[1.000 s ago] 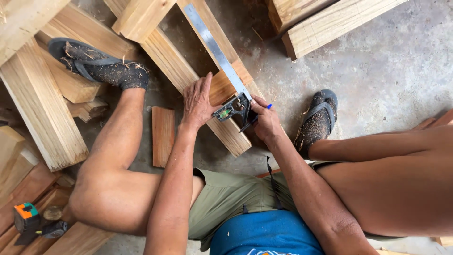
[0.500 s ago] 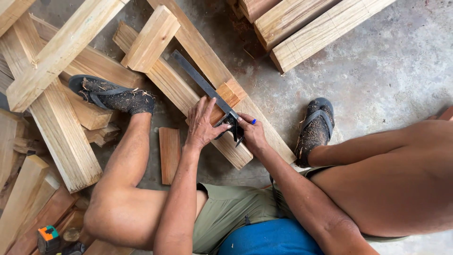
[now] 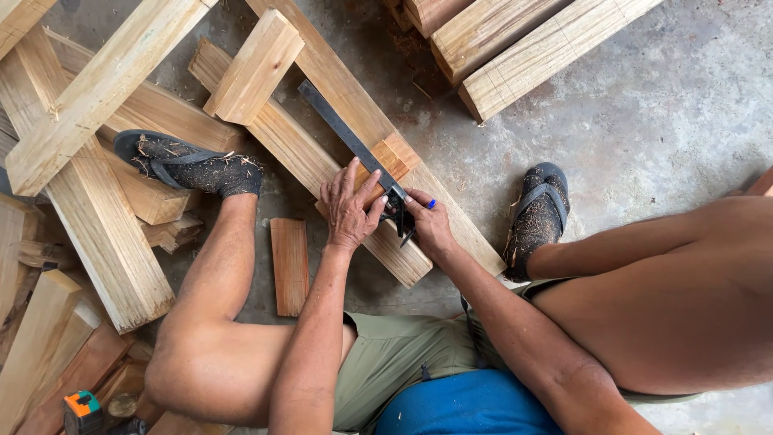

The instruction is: The person is using a combination square and a pen to mark lines on various pieces of lumber.

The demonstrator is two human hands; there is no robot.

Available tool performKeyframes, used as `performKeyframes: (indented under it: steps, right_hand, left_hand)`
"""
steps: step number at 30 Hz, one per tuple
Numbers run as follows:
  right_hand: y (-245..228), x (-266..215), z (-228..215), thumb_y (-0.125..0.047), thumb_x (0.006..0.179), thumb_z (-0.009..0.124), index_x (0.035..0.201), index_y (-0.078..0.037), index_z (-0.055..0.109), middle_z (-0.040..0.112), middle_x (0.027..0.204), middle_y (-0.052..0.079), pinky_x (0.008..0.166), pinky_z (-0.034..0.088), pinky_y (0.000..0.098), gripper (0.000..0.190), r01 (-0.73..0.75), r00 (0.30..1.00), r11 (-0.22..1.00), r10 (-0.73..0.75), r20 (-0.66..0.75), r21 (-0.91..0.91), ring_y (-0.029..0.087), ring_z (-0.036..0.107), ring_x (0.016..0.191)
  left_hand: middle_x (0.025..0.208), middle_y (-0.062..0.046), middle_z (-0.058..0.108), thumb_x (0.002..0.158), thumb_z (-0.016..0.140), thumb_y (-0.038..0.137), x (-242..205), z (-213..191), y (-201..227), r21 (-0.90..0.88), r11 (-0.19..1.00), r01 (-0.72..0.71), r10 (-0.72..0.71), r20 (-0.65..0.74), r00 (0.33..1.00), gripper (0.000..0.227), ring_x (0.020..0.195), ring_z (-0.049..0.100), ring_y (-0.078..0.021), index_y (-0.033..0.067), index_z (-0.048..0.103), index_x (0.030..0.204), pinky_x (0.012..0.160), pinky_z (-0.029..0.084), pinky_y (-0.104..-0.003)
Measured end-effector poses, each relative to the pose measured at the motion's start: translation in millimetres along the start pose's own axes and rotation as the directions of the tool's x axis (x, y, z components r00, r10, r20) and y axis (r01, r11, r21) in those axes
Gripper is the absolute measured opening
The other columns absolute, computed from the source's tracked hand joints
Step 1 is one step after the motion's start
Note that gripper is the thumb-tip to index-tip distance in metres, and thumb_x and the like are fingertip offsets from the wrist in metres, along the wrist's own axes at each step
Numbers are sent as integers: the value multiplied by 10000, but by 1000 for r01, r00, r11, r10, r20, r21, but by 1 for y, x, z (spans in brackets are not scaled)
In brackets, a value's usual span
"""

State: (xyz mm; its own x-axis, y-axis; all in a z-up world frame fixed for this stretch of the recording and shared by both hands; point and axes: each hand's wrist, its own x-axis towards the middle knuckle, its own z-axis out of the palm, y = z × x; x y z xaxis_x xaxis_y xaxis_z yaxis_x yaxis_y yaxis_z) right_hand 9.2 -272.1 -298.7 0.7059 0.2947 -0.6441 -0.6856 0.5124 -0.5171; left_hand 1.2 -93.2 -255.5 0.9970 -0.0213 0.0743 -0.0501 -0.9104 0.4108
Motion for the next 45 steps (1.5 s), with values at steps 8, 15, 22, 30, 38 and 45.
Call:
performKeyframes:
  steps: [8, 15, 22, 30, 38, 45]
  right_hand:
    - [-1, 1, 1, -93, 1039, 542, 1349, -8, 630, 746, 961, 96, 617, 538, 255, 333, -20, 999, 1000, 20, 46, -4, 145, 705, 794]
    - [-2, 0, 2, -100, 1045, 539, 1361, -15, 632, 739, 954, 97, 605, 533, 250, 340, -32, 999, 999, 33, 23, -33, 140, 695, 781]
    - [-2, 2, 1, -99, 1047, 534, 1364, -10, 621, 745, 971, 102, 615, 545, 261, 340, -30, 999, 999, 30, 35, -12, 149, 709, 806]
    - [-12, -3, 4, -88, 1031, 547, 1339, 6, 632, 753, 990, 98, 669, 572, 273, 333, -38, 998, 999, 37, 52, 9, 152, 721, 827]
    - [-56, 9, -14, -615, 1083, 314, 1055, -61, 757, 615, 837, 108, 538, 489, 401, 710, 202, 809, 207, -586, 44, -957, 207, 569, 711]
    - [-128, -11, 63, -549, 980, 525, 944, -52, 728, 717, 754, 122, 588, 611, 408, 538, 280, 913, 533, -404, 51, -799, 183, 726, 684]
  left_hand:
    - [1635, -124, 389, 864, 747, 348, -3, 5, -5, -6, 999, -49, 49, -40, 998, 525, 1444, 398, -354, 247, 695, 1376, 1185, 193, -644]
    - [1642, -120, 387, 861, 746, 334, -3, 4, -5, -15, 999, -42, 42, -25, 999, 509, 1453, 397, -345, 240, 707, 1360, 1201, 188, -624]
    - [1637, -124, 381, 868, 749, 335, -3, 3, -5, -8, 999, -44, 43, -25, 999, 500, 1447, 395, -348, 236, 711, 1356, 1194, 180, -631]
    - [1633, -127, 385, 868, 750, 311, 1, -5, 0, -13, 998, -65, 64, -29, 998, 489, 1437, 407, -350, 208, 711, 1345, 1173, 247, -595]
    - [1601, -65, 425, 878, 751, 303, 5, -8, 3, 66, 996, -58, 53, 68, 996, 495, 1384, 428, -362, 186, 688, 1354, 1111, 328, -558]
    - [1609, -53, 374, 898, 724, 322, 2, -3, 0, 111, 993, -41, 30, 98, 995, 506, 1397, 373, -386, 263, 625, 1391, 1103, 319, -588]
